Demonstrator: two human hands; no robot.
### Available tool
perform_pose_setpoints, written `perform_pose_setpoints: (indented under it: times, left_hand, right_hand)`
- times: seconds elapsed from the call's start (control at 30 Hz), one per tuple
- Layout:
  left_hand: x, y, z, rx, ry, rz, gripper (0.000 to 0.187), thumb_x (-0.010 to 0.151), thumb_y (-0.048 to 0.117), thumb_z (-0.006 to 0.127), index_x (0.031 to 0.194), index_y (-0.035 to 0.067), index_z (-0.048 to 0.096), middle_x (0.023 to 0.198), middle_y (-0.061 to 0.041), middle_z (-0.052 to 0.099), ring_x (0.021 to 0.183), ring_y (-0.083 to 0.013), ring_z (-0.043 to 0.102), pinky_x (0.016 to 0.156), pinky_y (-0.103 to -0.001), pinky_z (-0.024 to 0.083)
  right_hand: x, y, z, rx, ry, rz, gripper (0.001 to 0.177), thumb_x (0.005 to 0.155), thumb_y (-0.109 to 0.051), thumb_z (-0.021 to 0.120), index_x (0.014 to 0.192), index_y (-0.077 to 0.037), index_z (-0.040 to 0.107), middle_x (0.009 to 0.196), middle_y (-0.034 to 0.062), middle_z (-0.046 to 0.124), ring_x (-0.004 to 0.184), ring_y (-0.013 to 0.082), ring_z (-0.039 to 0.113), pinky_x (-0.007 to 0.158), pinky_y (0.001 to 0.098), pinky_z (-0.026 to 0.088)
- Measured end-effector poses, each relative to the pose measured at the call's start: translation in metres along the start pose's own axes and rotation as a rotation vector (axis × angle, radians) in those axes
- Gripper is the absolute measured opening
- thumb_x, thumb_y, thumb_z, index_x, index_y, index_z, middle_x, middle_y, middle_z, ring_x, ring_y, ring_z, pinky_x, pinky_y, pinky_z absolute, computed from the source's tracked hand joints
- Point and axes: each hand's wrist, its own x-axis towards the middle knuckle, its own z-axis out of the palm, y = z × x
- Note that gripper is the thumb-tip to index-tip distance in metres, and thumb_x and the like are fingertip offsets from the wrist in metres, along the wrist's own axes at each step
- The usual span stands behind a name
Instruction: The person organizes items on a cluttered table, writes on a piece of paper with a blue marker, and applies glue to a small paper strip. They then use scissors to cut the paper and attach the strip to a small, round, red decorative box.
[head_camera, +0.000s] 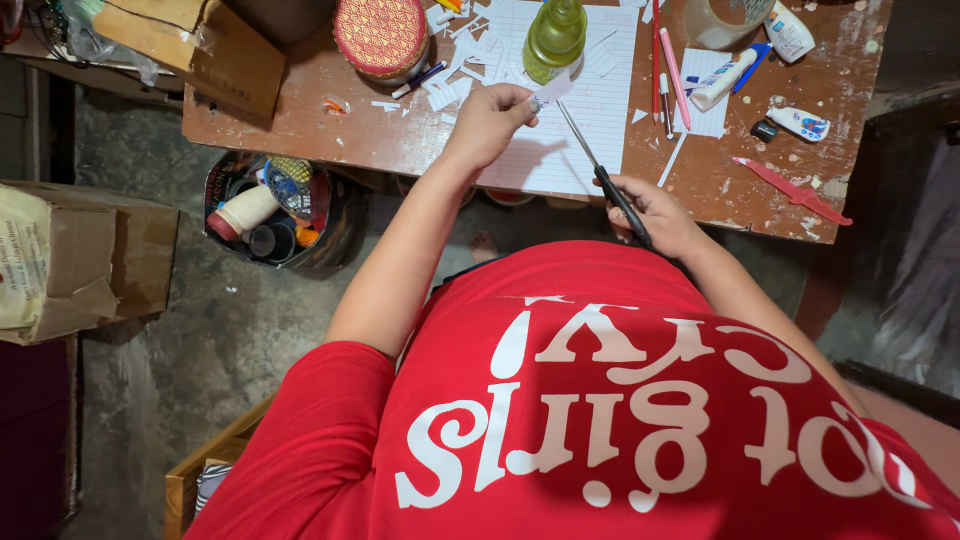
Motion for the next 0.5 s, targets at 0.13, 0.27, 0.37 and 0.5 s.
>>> perform_pose_setpoints:
  times: [0.13, 0.27, 0.37, 0.5]
  left_hand:
    - [-0.002, 0.008, 0.003, -0.007, -0.007, 0.011, 0.019, 0.094, 0.015, 0.067, 0.098, -0.002, 0.076, 0.081, -0.002, 0.074, 0.073, -0.0069, 0.061, 0.069, -0.025, 0.049]
    - [-0.005, 0.015, 0.004, 0.005, -0.028, -0.003, 0.019, 0.092, 0.017, 0.069, 0.095, 0.000, 0.077, 0.079, -0.001, 0.074, 0.073, -0.0061, 0.063, 0.069, -0.025, 0.051]
    - [-0.006, 0.019, 0.006, 0.001, -0.047, 0.011, 0.019, 0.091, 0.017, 0.070, 0.092, 0.000, 0.077, 0.078, 0.000, 0.074, 0.072, -0.0060, 0.062, 0.069, -0.025, 0.050]
    - [-0.007, 0.023, 0.008, 0.013, -0.066, 0.007, 0.019, 0.092, 0.018, 0.070, 0.090, 0.000, 0.077, 0.077, 0.000, 0.073, 0.069, -0.0058, 0.058, 0.066, -0.025, 0.048]
  right_hand:
    - [0.007, -0.010, 0.008, -0.052, 0.000, -0.010, 0.056, 0.098, -0.017, 0.065, 0.150, -0.004, 0.048, 0.084, -0.0007, 0.055, 0.070, 0.0093, 0.057, 0.060, 0.0252, 0.048]
    - [0.012, -0.017, 0.014, -0.094, 0.021, -0.041, 0.055, 0.098, -0.017, 0.063, 0.149, -0.005, 0.048, 0.084, -0.0002, 0.056, 0.070, 0.0092, 0.057, 0.060, 0.0253, 0.048]
    - [0.016, -0.021, 0.019, -0.076, 0.020, -0.068, 0.054, 0.100, -0.017, 0.062, 0.150, -0.005, 0.049, 0.084, -0.0001, 0.056, 0.069, 0.0090, 0.057, 0.060, 0.0248, 0.048]
    - [0.017, -0.026, 0.022, -0.022, 0.015, -0.080, 0.055, 0.100, -0.016, 0.062, 0.152, -0.005, 0.049, 0.083, -0.0002, 0.055, 0.069, 0.0087, 0.056, 0.060, 0.0240, 0.047]
